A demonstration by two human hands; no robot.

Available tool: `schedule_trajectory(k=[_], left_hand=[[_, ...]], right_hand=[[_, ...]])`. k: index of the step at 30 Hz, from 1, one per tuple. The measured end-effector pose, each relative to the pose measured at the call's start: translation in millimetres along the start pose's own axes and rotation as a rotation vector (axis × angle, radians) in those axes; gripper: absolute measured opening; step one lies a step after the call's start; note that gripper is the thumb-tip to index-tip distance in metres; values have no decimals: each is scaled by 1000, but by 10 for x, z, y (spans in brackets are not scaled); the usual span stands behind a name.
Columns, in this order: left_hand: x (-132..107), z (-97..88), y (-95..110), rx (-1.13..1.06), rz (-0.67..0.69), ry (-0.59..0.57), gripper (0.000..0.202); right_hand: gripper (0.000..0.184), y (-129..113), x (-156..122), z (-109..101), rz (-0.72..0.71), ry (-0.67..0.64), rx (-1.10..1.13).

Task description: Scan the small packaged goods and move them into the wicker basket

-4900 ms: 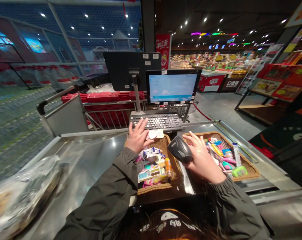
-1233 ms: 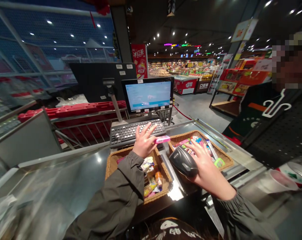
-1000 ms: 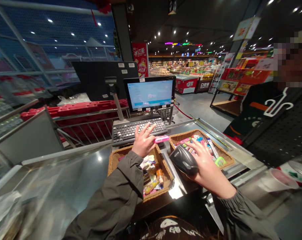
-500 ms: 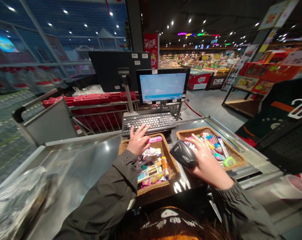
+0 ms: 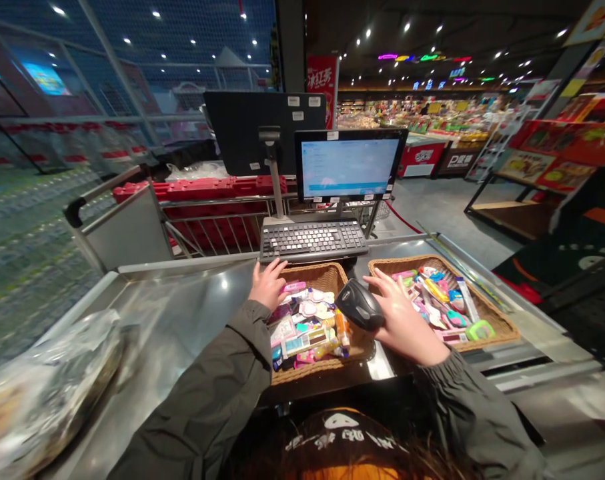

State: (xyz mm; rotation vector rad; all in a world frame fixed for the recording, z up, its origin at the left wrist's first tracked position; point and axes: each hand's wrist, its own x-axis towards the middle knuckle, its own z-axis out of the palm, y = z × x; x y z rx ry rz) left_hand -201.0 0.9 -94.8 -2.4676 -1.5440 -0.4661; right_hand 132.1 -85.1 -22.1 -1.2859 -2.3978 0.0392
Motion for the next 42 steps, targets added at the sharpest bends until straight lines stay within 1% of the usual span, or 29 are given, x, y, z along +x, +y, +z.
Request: schedule_trajectory(k=[6,10,13,16,19,22,24,27,31,36,39,42], left_hand=[[-14,163,-95,82,-111,-163,5],[-11,249,-111,135,-165,-233,15],[-14,232,-69,147,-178,-247,20],[-4,117,63,123,-145,-224,19],[76,-57,299,61,-35,-177,25],[242,-200,626,-12,88,-152,28],[380,-243,874,-73,168,-138,29],[604,-227,1247,-136,280,-136,32],[932,-94,1698,-165,406,-162,35],[1367,199,2208,-182,498,-202,38],[1607,415,2459,-153,526,-237,36],[1809,656,2622,-125,532,-291,34]], right_hand=[[46,-37,67,80,0,-12,26],[50,-33,86,129,-2,-8,26],[50,-9,70,135,10,-16,30],[44,39,9,95,44,-25,28],[41,121,-103,30,92,-11,21],[45,259,-265,-34,159,21,-6],[50,387,-404,-81,216,49,-35],[53,614,-649,-186,301,96,-81],[52,908,-998,-383,420,164,-141],[44,1146,-1351,-576,546,210,-167],[45,1238,-1472,-639,578,209,-160],[44,1324,-1526,-682,596,203,-150]])
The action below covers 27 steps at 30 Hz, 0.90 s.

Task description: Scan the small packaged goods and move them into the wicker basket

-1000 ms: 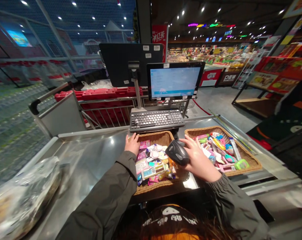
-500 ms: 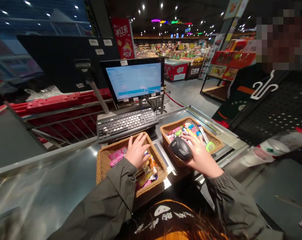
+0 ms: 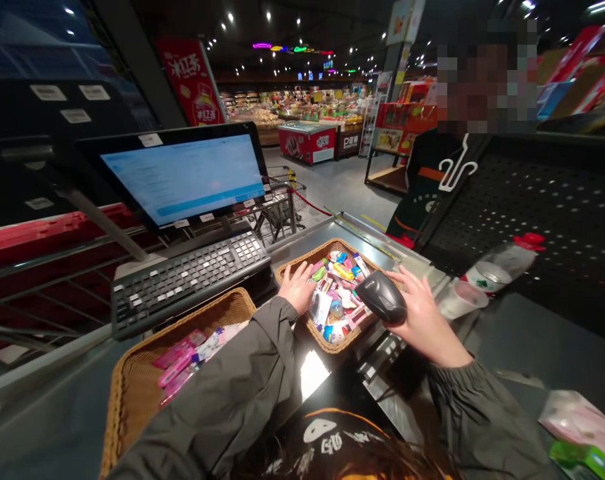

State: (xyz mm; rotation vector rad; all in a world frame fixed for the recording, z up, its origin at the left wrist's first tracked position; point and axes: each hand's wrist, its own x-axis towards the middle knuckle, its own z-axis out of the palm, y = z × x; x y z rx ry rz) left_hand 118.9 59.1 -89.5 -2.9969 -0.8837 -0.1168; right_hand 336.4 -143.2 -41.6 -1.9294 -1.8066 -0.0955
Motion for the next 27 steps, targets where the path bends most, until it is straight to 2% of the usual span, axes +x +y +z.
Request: schedule_trajectory(k=[3,7,16,21,24,27], left_hand=[[215,192,-57,1,-47,-63,30],[367,392,-162,7,-102,-117,31],[507,540,-281,-23,-93,-247,19],[557,419,-279,-56,-7,-274,6],[583,240,-280,-117,73,-261,3],[598,7,-283,-145,58,-208,3]], right_hand=[[42,82,51,-11,14,-20,11],[45,176,147,19,12,-48,33],[45,324,375,153,-34,-67,91],[46,398,446,186,-47,-84,96],[45,426,467,183,-46,-81,107],[46,427,473,179,-42,-68,108]])
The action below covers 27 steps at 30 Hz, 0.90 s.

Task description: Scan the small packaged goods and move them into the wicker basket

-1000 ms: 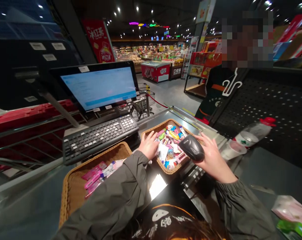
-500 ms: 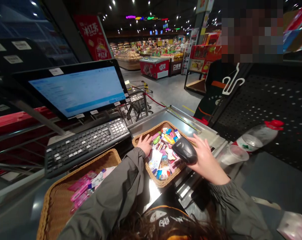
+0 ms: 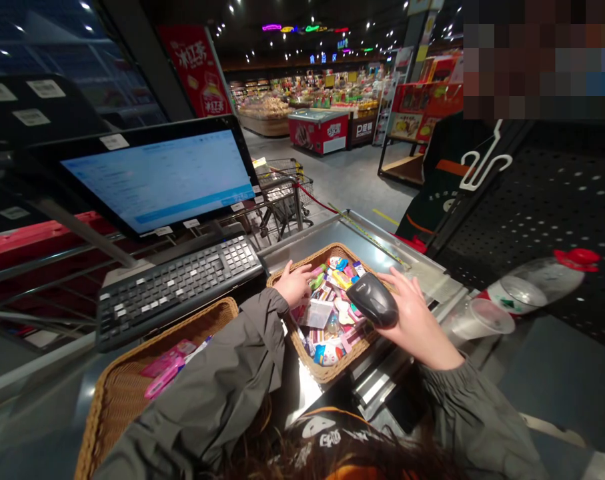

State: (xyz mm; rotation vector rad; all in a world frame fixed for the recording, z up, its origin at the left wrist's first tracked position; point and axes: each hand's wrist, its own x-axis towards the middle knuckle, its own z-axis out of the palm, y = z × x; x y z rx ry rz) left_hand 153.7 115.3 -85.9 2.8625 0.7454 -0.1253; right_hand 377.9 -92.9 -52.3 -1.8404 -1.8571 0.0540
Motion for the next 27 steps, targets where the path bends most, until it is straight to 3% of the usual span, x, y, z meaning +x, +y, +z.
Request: schedule_trajectory(k=[6,11,18,27], left_hand=[[-206,-505,56,-69,-84,231,9],[-460,-755,108,-65,-169,422,18],[-849,-874,184,-66,-360,653,24],[-1459,-861,60,-103,-463,772,25]], right_hand=[[52,-56,-15,4,-7,20,-7],[51,-190,-1,-5,-51,26,-23],[48,-594,50,35,-169,41,-44],[47,-1032,125,156,-316,44,-65]])
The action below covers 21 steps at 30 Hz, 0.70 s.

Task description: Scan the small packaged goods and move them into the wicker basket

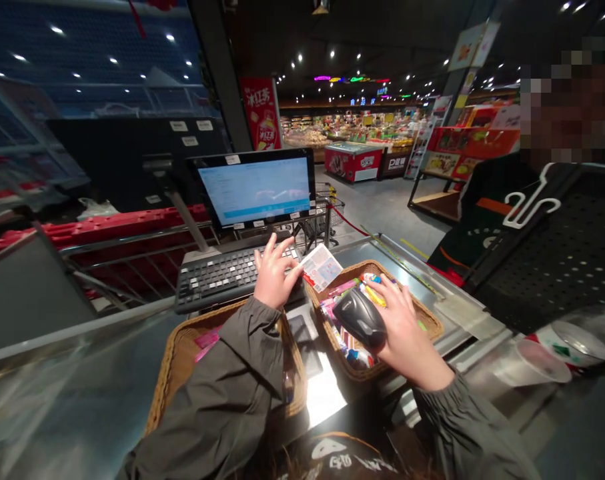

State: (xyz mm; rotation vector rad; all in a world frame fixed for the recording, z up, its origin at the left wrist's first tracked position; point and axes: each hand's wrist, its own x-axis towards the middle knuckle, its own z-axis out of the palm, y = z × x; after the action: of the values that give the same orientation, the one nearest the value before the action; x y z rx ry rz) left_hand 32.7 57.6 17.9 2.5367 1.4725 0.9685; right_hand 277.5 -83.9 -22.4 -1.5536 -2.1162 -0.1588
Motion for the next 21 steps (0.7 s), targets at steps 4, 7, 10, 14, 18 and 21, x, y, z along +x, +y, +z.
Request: schedule_trajectory(k=[4,7,10,14,18,21], left_hand=[[-134,-175,-211,-2,-101,34,24],[-242,-302,-356,-11,-160,86,24],[-352,-415,-487,-45,-194,148,23],[-491,-534,-638,-81,-213,207,20],[-604,-621,-764,-76,-226,219,20],[-662,-670,-843,-70,-243,214,19]], right_hand=[[46,-193,177,33,-56,-15,14],[38,-359,326,77,-101,-31,21],[37,-522,421,140,-145,-34,29],[44,-693,450,217,-190,-46,41],[46,-807,455,255,-216,-67,55],[42,-884,466,267,-230,-84,70]])
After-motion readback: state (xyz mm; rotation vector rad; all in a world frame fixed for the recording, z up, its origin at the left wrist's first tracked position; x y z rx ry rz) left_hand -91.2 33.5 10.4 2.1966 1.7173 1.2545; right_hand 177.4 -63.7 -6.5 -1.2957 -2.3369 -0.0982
